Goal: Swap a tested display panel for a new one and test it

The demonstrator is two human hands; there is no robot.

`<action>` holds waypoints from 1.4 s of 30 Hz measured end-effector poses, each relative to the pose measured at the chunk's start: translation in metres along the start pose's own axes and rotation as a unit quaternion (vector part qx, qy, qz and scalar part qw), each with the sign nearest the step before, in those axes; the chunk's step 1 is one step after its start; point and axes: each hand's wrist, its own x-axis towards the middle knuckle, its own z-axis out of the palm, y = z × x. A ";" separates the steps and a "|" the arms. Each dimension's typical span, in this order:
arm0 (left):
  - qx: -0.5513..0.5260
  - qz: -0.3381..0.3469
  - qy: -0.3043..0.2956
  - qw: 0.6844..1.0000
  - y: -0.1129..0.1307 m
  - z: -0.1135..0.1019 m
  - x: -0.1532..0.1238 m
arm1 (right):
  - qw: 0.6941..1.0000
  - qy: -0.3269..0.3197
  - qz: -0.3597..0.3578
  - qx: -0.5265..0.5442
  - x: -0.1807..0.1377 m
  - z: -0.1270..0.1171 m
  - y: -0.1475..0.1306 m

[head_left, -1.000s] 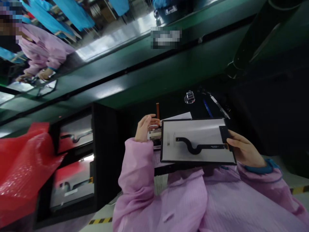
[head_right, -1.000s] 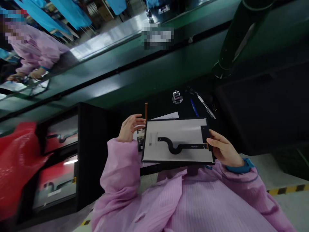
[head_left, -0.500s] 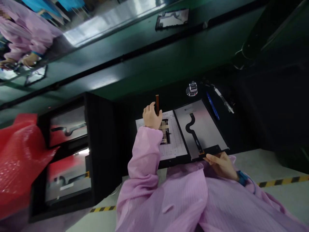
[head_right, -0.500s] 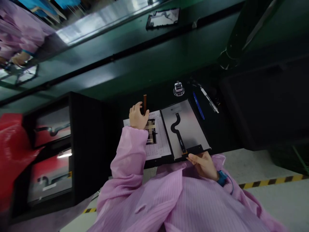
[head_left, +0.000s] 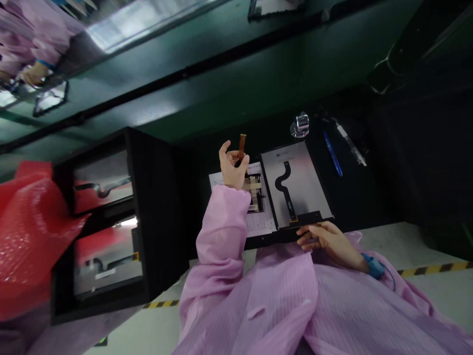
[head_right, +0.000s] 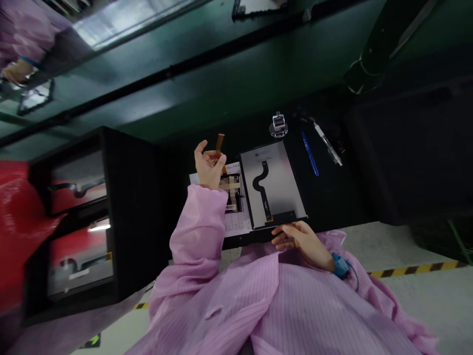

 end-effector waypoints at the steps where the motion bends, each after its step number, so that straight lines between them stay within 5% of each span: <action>1: -0.006 -0.006 -0.001 1.000 -0.001 -0.001 0.001 | 1.000 -0.003 0.009 -0.009 -0.001 -0.003 -0.002; 6: -0.008 0.011 -0.024 1.000 0.001 -0.003 0.003 | 0.984 -0.064 0.041 -0.160 -0.007 -0.011 -0.014; 10: -0.021 0.020 -0.020 0.999 0.005 -0.002 0.000 | 0.920 -0.123 -0.061 -0.367 -0.016 -0.014 -0.033; 15: -0.047 0.014 -0.038 0.998 0.008 -0.003 -0.002 | 0.841 -0.039 -0.192 -0.505 -0.016 -0.009 -0.073; 18: -0.070 0.009 -0.048 0.996 0.010 -0.003 -0.001 | 0.731 0.047 -0.324 -0.599 0.009 0.005 -0.097; 22: -0.068 0.005 -0.048 0.996 0.013 -0.003 -0.002 | 0.554 0.039 -0.413 -0.722 0.061 0.023 -0.118; 25: -0.047 0.016 -0.050 0.998 0.018 -0.003 -0.004 | 0.496 0.036 -0.409 -0.765 0.089 0.025 -0.120; 31: -0.050 0.033 -0.075 0.995 0.031 -0.003 -0.011 | 0.490 0.041 -0.417 -0.765 0.099 0.014 -0.106; 42: 0.003 0.063 -0.106 0.992 0.038 -0.002 -0.018 | 0.544 0.029 -0.418 -0.727 0.094 0.019 -0.097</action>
